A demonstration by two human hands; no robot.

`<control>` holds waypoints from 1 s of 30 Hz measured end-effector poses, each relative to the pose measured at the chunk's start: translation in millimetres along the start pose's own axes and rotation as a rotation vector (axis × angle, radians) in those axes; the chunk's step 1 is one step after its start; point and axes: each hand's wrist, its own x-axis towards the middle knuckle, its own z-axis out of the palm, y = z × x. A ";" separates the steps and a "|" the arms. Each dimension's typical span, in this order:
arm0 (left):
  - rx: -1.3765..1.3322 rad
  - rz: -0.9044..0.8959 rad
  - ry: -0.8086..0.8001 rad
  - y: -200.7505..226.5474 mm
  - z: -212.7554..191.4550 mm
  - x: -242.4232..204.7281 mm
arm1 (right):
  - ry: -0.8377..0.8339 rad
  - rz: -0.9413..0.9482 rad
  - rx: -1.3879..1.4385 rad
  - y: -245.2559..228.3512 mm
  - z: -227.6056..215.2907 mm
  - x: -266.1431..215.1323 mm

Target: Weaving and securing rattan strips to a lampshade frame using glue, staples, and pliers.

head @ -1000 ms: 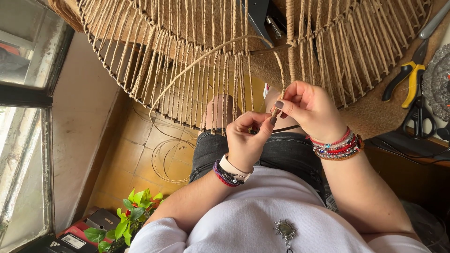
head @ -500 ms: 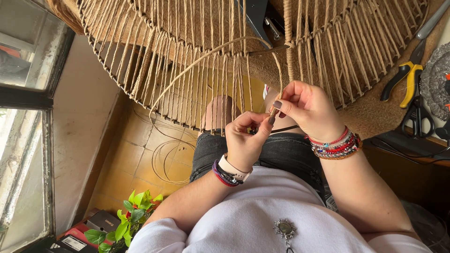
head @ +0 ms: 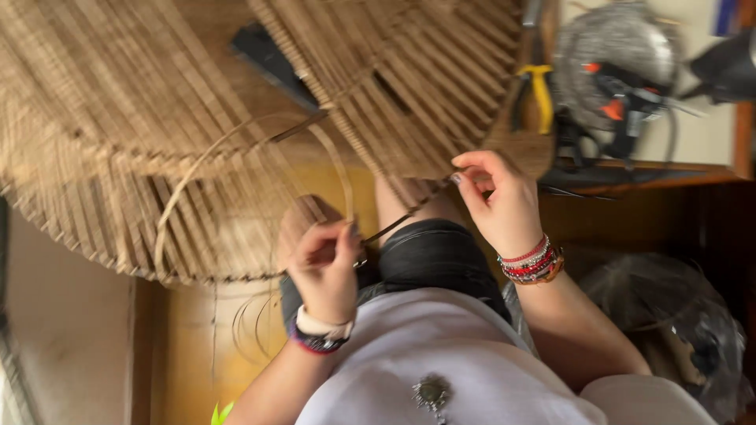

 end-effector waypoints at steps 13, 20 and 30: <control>-0.063 0.003 0.040 6.7 8.3 -4.9 | -0.038 0.257 -1.116 99.0 -29.3 84.1; -0.167 -0.011 -0.003 12.3 7.4 -3.7 | -0.172 0.307 -0.960 99.9 -48.7 112.3; -0.175 -0.011 -0.065 14.3 5.6 -1.1 | -0.344 0.570 -0.502 -21.7 -69.5 21.5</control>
